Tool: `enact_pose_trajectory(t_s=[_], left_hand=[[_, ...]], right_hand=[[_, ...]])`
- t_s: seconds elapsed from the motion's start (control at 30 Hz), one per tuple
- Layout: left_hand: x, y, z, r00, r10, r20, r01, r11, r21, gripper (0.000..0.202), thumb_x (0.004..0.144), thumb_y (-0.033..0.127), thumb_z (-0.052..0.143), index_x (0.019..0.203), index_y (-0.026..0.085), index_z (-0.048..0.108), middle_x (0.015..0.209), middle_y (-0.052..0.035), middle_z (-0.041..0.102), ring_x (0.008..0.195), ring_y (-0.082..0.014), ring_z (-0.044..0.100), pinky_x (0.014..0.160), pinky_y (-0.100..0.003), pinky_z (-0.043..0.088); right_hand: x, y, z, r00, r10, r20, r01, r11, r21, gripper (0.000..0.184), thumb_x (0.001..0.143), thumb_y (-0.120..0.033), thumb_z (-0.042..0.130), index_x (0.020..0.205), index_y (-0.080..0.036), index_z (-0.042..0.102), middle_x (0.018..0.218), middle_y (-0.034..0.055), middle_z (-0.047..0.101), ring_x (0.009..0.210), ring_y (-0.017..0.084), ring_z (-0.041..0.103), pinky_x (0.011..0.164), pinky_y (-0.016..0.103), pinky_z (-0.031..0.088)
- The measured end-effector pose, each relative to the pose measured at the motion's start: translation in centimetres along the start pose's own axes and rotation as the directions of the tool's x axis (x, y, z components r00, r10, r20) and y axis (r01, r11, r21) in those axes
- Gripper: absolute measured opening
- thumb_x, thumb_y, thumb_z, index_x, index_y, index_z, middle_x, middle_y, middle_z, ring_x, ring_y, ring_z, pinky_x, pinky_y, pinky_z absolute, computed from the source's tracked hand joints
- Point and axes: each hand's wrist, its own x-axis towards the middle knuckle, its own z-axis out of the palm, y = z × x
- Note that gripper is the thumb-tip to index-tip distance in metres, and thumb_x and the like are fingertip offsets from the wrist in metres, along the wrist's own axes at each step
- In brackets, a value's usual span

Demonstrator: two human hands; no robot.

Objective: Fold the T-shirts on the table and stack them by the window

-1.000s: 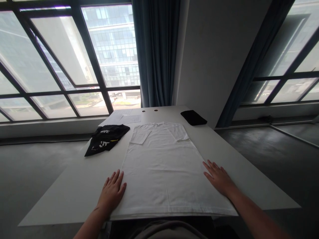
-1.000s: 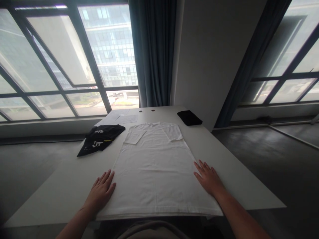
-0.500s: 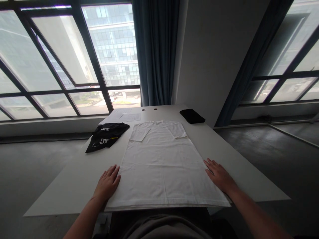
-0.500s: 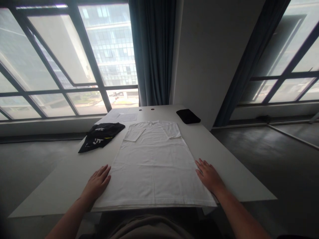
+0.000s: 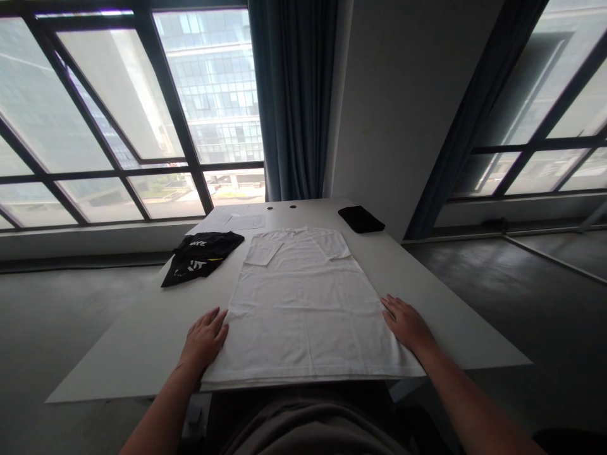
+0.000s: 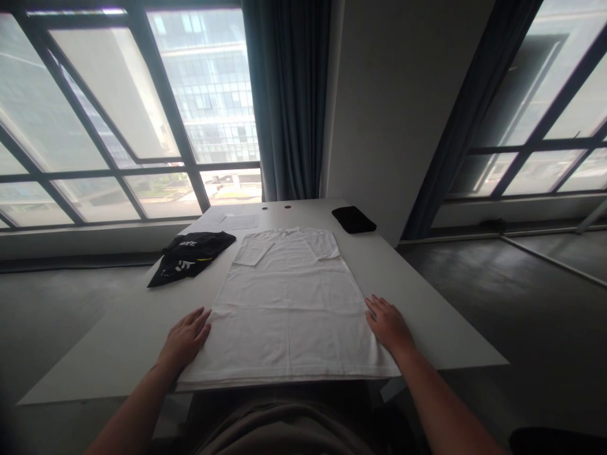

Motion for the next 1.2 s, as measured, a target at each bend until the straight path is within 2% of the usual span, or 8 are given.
enact_pose_trajectory(t_s=[0.2, 0.43, 0.6, 0.77, 1.07, 1.2], left_hand=[[-0.1, 0.0, 0.0, 1.0, -0.001, -0.023, 0.0, 1.0, -0.023, 0.051, 0.102, 0.042, 0.043, 0.148, 0.029, 0.059, 0.157, -0.0058, 0.053, 0.143, -0.0269, 0.049, 0.118, -0.044, 0.039], [0.0, -0.3, 0.3, 0.999, 0.009, -0.049, -0.012, 0.998, -0.057, 0.048, 0.101, 0.041, 0.045, 0.144, 0.027, 0.061, 0.155, -0.0071, 0.054, 0.141, -0.0282, 0.051, 0.117, -0.046, 0.04], [0.0, -0.5, 0.6, 0.996, 0.012, -0.085, -0.02, 0.995, -0.095, 0.038, 0.1, 0.039, 0.049, 0.131, 0.023, 0.065, 0.151, -0.0091, 0.058, 0.137, -0.0278, 0.054, 0.113, -0.045, 0.043], [0.0, -0.6, 0.7, 0.992, 0.023, -0.121, -0.037, 0.992, -0.118, 0.029, 0.1, 0.039, 0.049, 0.117, 0.023, 0.066, 0.146, -0.0099, 0.061, 0.134, -0.0278, 0.056, 0.111, -0.044, 0.044], [-0.1, -0.7, 0.7, 0.988, 0.033, -0.151, -0.053, 0.991, -0.126, 0.03, 0.098, 0.04, 0.047, 0.115, 0.023, 0.065, 0.143, -0.0108, 0.063, 0.132, -0.028, 0.058, 0.111, -0.044, 0.045], [-0.1, -0.6, 0.6, 0.985, 0.043, -0.168, -0.065, 0.99, -0.127, 0.028, 0.098, 0.041, 0.046, 0.107, 0.023, 0.065, 0.142, -0.0112, 0.064, 0.131, -0.0284, 0.06, 0.109, -0.043, 0.047]], right_hand=[[0.0, -0.1, -0.2, 1.0, -0.008, -0.005, 0.008, 1.0, -0.01, 0.055, 0.1, -0.034, 0.037, 0.143, -0.013, 0.064, 0.153, 0.0143, 0.056, 0.142, 0.032, 0.051, 0.117, 0.05, 0.041], [0.1, 0.3, 0.6, 0.998, -0.02, -0.059, 0.02, 1.0, -0.004, 0.052, 0.1, -0.034, 0.039, 0.14, -0.015, 0.067, 0.151, 0.0137, 0.059, 0.14, 0.031, 0.054, 0.116, 0.05, 0.043], [0.2, 0.6, 1.0, 0.995, -0.033, -0.093, 0.034, 0.999, 0.01, 0.051, 0.1, -0.034, 0.04, 0.137, -0.016, 0.069, 0.148, 0.0133, 0.061, 0.138, 0.031, 0.056, 0.116, 0.049, 0.043], [0.2, 0.7, 1.0, 0.996, -0.029, -0.089, 0.032, 0.999, 0.03, 0.049, 0.099, -0.035, 0.042, 0.136, -0.018, 0.069, 0.148, 0.0131, 0.061, 0.138, 0.031, 0.056, 0.116, 0.05, 0.044], [0.3, 0.6, 0.9, 0.998, -0.011, -0.067, 0.013, 1.0, 0.026, 0.051, 0.099, -0.036, 0.042, 0.138, -0.018, 0.068, 0.149, 0.0124, 0.06, 0.139, 0.031, 0.055, 0.117, 0.049, 0.043], [0.2, 0.6, 0.9, 0.998, -0.01, -0.067, 0.014, 0.999, 0.051, 0.05, 0.097, -0.036, 0.044, 0.137, -0.018, 0.069, 0.149, 0.0134, 0.06, 0.139, 0.032, 0.054, 0.117, 0.051, 0.043]])
